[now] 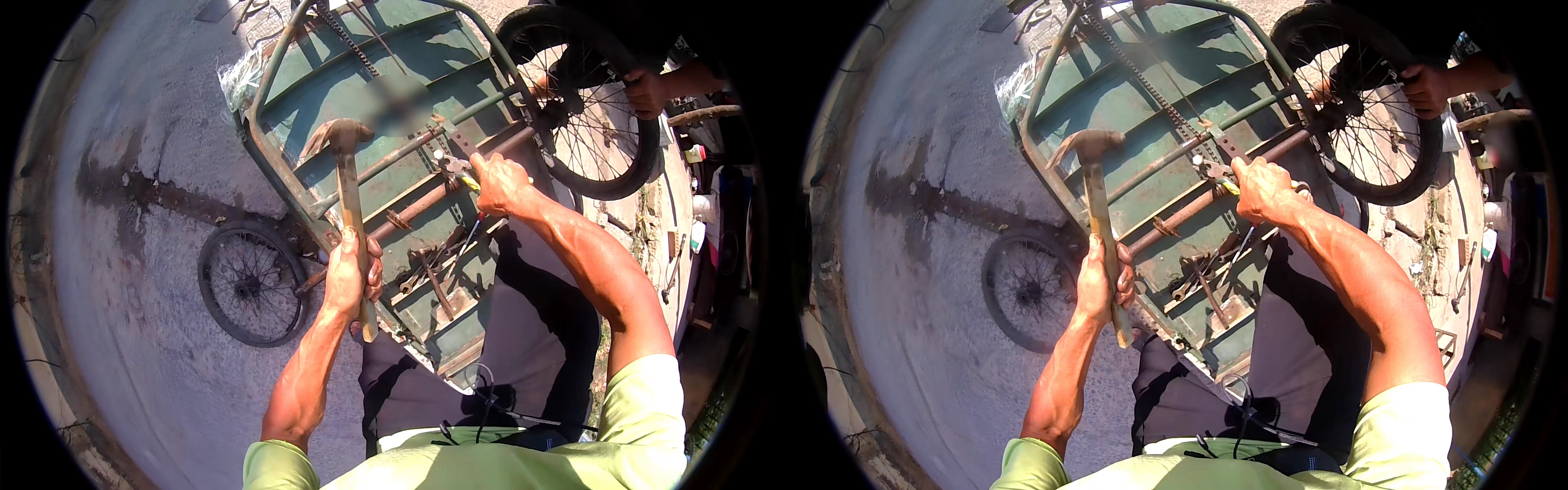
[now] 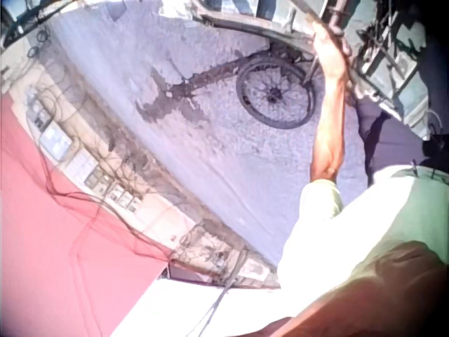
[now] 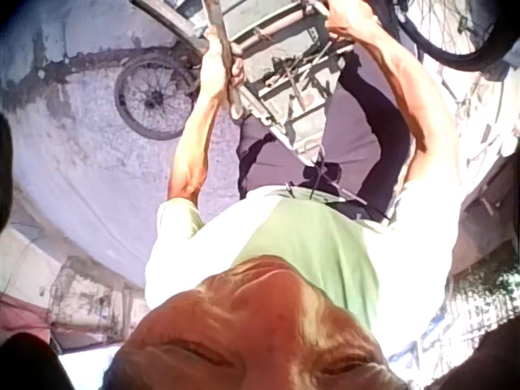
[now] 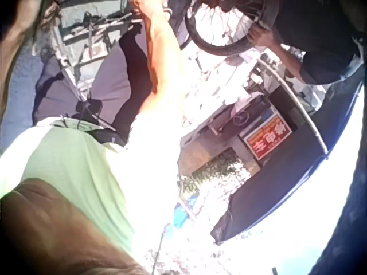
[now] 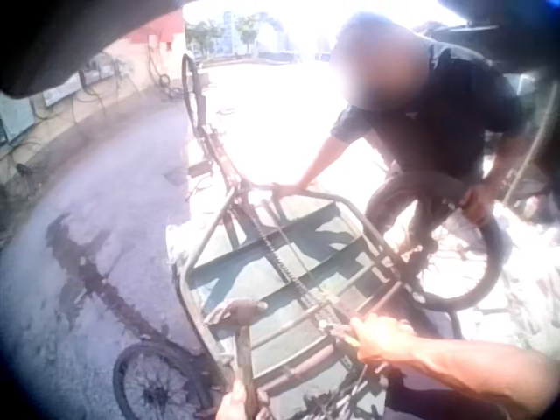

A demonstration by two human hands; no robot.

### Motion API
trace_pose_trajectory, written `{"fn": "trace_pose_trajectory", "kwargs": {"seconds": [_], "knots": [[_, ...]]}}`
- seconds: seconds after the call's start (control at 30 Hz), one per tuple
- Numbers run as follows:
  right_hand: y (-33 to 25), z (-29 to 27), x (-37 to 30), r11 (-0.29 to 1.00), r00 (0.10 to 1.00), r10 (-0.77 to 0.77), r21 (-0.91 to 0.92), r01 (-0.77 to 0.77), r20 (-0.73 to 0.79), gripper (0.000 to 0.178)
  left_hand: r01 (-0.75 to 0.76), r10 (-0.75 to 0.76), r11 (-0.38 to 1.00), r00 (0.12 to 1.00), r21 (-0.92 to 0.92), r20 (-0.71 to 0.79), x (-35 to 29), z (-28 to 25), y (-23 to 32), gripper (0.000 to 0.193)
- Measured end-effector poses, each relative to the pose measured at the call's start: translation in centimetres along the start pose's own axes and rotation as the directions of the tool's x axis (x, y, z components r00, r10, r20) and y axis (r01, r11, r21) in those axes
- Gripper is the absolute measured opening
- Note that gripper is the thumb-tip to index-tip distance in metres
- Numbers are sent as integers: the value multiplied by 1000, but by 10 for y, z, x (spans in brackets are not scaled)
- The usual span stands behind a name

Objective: The person uses a hammer and pliers to work on the rear axle and chain mechanism of a green cargo tricycle. They repeatedly strike a metal component on the axle with the hammer while holding the part steady with pliers, likely to loosen or adjust a seized section.

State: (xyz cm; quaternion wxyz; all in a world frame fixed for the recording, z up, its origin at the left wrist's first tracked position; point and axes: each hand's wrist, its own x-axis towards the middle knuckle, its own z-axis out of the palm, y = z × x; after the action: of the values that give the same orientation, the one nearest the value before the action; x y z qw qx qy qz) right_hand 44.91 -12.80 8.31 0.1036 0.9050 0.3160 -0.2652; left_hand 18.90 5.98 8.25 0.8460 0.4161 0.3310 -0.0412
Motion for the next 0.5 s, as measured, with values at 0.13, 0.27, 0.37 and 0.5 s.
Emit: {"fn": "trace_pose_trajectory", "kwargs": {"seconds": [0.13, 0.27, 0.37, 0.5], "knots": [[-5, 2, -1, 999, 999, -28, -26, 27, -32, 52, 15, -18, 999, 997, 42, 78, -2, 1, -20, 70], [-6, 2, -5, 999, 1000, -1, -32, 0, -23, 52, -37, 23, 990, 994, 134, 103, 11, 15, -45, 66], [-4, 8, 0, 998, 1000, 4, -55, -6, -27, 63, -133, 115, 976, 987, 171, 111, 39, 25, -66, 62], [-22, -4, 8, 995, 997, 41, -89, -36, 58, 58, 179, -189, 972, 981, 154, 50, 43, 31, -33, 67]]}}
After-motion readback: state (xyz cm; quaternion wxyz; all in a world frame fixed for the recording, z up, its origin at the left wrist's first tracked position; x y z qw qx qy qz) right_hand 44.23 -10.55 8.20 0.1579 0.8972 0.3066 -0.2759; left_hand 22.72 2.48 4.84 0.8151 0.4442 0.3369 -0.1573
